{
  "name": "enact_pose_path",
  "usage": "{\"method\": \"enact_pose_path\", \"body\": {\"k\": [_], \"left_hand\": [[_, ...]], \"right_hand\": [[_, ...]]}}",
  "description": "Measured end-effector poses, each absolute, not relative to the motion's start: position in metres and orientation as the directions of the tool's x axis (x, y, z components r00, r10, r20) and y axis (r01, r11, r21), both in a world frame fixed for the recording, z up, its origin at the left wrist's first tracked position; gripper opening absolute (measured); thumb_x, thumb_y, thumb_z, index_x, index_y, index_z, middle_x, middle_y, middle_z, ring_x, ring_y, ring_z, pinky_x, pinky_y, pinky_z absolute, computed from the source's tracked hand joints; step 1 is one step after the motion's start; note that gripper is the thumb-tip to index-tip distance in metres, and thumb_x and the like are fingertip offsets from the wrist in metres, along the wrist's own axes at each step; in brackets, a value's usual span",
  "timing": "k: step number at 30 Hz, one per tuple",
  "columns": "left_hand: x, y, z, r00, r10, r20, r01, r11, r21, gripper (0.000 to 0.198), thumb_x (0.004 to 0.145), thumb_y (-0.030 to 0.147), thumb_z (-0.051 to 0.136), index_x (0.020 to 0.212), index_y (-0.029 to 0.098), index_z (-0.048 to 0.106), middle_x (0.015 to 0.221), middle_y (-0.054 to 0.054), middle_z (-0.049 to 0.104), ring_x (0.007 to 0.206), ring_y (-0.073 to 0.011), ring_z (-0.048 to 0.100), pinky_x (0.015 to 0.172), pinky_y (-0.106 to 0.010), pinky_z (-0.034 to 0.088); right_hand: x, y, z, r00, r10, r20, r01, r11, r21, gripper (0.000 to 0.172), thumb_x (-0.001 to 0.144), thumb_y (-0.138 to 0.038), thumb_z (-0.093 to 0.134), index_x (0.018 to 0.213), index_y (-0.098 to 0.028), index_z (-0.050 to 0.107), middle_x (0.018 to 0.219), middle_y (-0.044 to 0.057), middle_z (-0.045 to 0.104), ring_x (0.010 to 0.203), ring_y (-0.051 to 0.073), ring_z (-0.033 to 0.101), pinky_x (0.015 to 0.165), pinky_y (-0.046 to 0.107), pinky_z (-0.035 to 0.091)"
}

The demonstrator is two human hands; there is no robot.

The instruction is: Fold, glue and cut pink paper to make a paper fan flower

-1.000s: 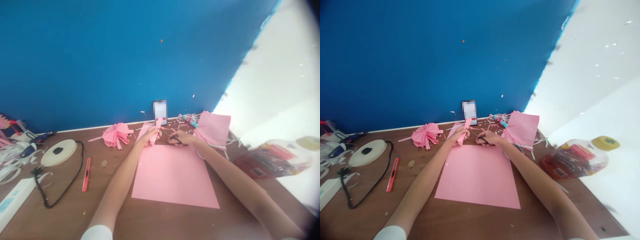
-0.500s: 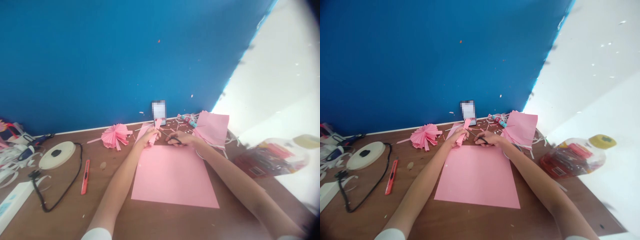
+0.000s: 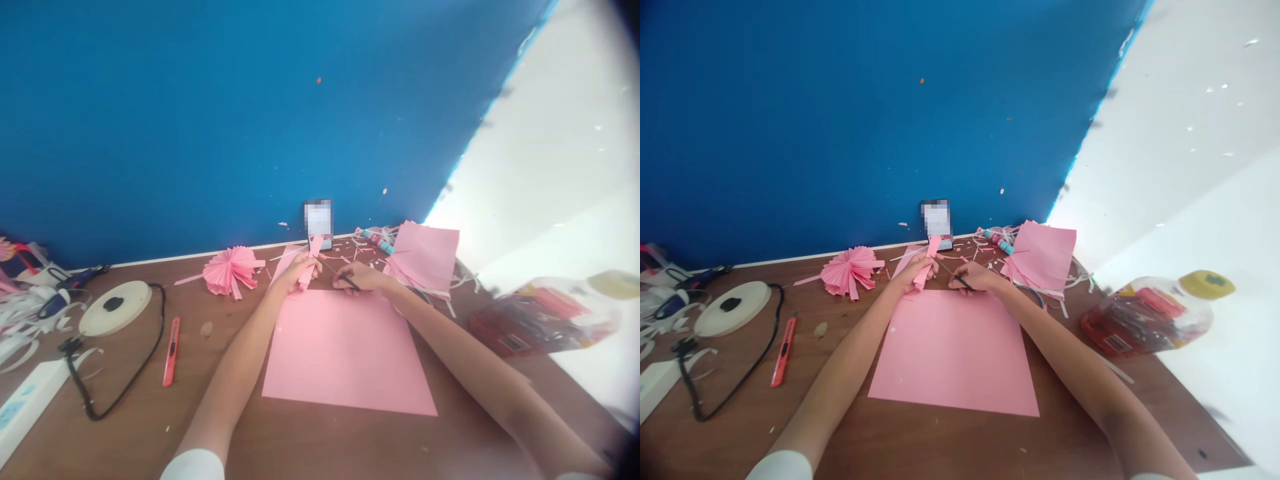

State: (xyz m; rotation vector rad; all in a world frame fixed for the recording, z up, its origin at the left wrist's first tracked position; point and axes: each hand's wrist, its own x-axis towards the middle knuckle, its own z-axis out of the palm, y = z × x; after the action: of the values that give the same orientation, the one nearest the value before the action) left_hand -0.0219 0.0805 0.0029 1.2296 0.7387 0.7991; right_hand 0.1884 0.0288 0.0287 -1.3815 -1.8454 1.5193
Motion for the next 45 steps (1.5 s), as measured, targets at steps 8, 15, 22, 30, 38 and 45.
{"method": "enact_pose_path", "body": {"k": [8,15,22,30,38,45], "left_hand": [[-0.024,0.081,0.001,0.553,0.829,-0.079,-0.12,0.173,0.978,0.036,0.077,0.033,0.058,0.106,0.011,0.059,0.064,-0.002,0.059,0.048,-0.0064,0.05,0.046,-0.018,0.034],[-0.024,0.081,0.0,0.571,0.819,-0.055,-0.133,0.158,0.978,0.032,0.078,0.028,0.056,0.104,0.011,0.059,0.066,-0.002,0.059,0.047,-0.0059,0.049,0.046,-0.018,0.033],[-0.023,0.081,0.001,0.531,0.846,-0.05,-0.153,0.153,0.976,0.029,0.078,0.028,0.056,0.101,0.011,0.059,0.066,-0.002,0.059,0.048,-0.006,0.048,0.047,-0.019,0.035],[-0.022,0.082,-0.001,0.59,0.806,-0.047,-0.157,0.172,0.972,0.041,0.078,0.03,0.059,0.114,0.011,0.056,0.07,-0.003,0.061,0.051,-0.0065,0.05,0.048,-0.019,0.035],[-0.022,0.078,0.002,0.614,0.786,-0.071,-0.118,0.18,0.977,0.048,0.078,0.032,0.061,0.121,0.011,0.053,0.074,-0.005,0.063,0.053,-0.0071,0.052,0.049,-0.019,0.036],[-0.022,0.077,0.005,0.636,0.768,-0.079,-0.077,0.166,0.983,0.049,0.079,0.031,0.06,0.123,0.011,0.051,0.074,-0.005,0.063,0.054,-0.007,0.052,0.051,-0.019,0.036]], "right_hand": [[0.179,0.028,0.025,-0.369,0.929,0.006,0.572,0.232,-0.787,0.026,0.069,-0.042,0.064,0.08,-0.018,0.064,0.065,-0.001,0.059,0.06,0.011,0.05,0.055,0.022,0.035],[0.183,0.029,0.027,-0.37,0.927,0.06,0.684,0.315,-0.658,0.016,0.073,-0.032,0.057,0.066,-0.019,0.06,0.056,-0.002,0.055,0.053,0.011,0.045,0.052,0.024,0.026],[0.197,0.03,0.046,-0.346,0.925,0.156,0.778,0.376,-0.503,0.015,0.074,-0.035,0.059,0.072,-0.02,0.062,0.066,0.001,0.061,0.059,0.013,0.048,0.053,0.025,0.025],[0.202,0.034,0.037,-0.36,0.924,0.133,0.856,0.383,-0.348,0.021,0.076,-0.034,0.059,0.093,-0.024,0.066,0.081,0.004,0.067,0.07,0.019,0.055,0.055,0.026,0.026],[0.223,0.043,0.043,-0.579,0.815,0.034,0.75,0.548,-0.37,0.019,0.078,-0.035,0.054,0.081,-0.021,0.066,0.077,0.003,0.066,0.067,0.016,0.052,0.059,0.025,0.03],[0.226,0.048,0.04,-0.627,0.778,-0.03,0.711,0.557,-0.43,0.023,0.078,-0.037,0.054,0.069,-0.018,0.061,0.062,0.001,0.058,0.059,0.013,0.047,0.055,0.024,0.027]]}}
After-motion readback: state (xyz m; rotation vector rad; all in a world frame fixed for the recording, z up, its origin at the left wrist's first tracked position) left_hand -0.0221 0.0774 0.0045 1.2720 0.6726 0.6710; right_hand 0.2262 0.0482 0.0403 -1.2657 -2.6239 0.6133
